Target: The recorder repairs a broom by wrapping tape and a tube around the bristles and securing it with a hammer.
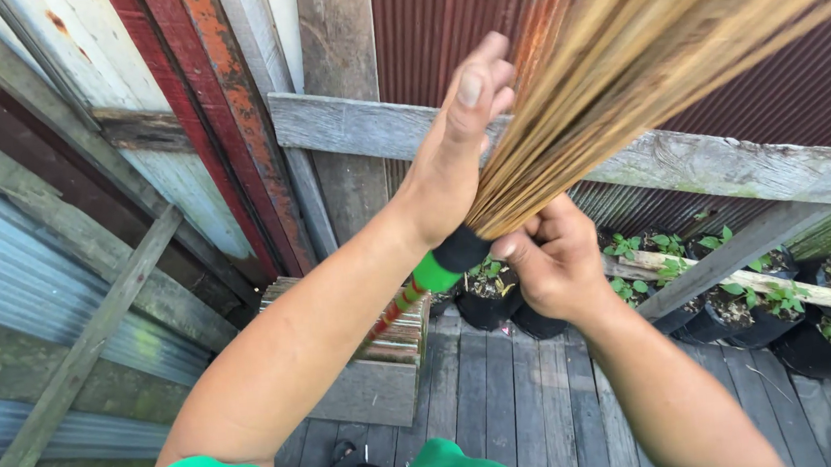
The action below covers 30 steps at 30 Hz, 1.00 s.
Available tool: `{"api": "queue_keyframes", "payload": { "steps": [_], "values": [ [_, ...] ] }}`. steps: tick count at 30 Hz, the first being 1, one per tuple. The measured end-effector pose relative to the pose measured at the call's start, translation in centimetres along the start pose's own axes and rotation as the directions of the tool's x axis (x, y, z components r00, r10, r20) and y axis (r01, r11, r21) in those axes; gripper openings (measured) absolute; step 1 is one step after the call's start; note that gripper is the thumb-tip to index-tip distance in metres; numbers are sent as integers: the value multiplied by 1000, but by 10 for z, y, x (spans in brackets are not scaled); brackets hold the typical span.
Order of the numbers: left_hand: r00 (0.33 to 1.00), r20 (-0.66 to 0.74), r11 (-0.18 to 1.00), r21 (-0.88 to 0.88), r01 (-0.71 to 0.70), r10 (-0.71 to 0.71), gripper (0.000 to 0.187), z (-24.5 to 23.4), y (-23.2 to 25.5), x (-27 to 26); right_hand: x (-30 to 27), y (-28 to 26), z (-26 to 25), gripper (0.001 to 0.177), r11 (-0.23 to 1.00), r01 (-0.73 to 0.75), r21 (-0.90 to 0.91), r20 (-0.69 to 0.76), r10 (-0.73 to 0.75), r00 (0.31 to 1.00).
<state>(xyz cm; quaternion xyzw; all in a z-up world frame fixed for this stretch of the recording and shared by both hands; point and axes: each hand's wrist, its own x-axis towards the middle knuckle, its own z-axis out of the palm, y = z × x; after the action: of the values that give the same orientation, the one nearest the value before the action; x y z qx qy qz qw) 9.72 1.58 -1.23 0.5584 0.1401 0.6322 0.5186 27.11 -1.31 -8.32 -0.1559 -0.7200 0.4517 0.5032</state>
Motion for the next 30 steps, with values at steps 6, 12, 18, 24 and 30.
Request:
{"api": "queue_keyframes", "payload": {
  "steps": [6, 12, 18, 24, 30],
  "values": [
    [950, 300, 540, 787, -297, 84, 106, 25, 54, -69, -19, 10, -5, 49, 982, -68, 177, -306, 120, 944],
    [965, 228, 533, 805, -261, 129, 94, 13, 9, -99, -32, 11, 12, 52, 978, -26, 206, -344, 97, 934],
    [962, 258, 527, 807, -266, 90, 84, -7, 10, -100, -44, 21, 26, 54, 984, -110, 138, -389, 156, 908],
    [982, 191, 560, 813, -157, -2, 88, -34, 18, -106, -47, 40, 55, 51, 941, -143, 306, -504, 288, 814],
    [954, -148, 562, 780, 275, -262, 53, -50, 16, -110, 0, -10, 88, 44, 953, -249, 171, -460, 300, 835]
  ]
}}
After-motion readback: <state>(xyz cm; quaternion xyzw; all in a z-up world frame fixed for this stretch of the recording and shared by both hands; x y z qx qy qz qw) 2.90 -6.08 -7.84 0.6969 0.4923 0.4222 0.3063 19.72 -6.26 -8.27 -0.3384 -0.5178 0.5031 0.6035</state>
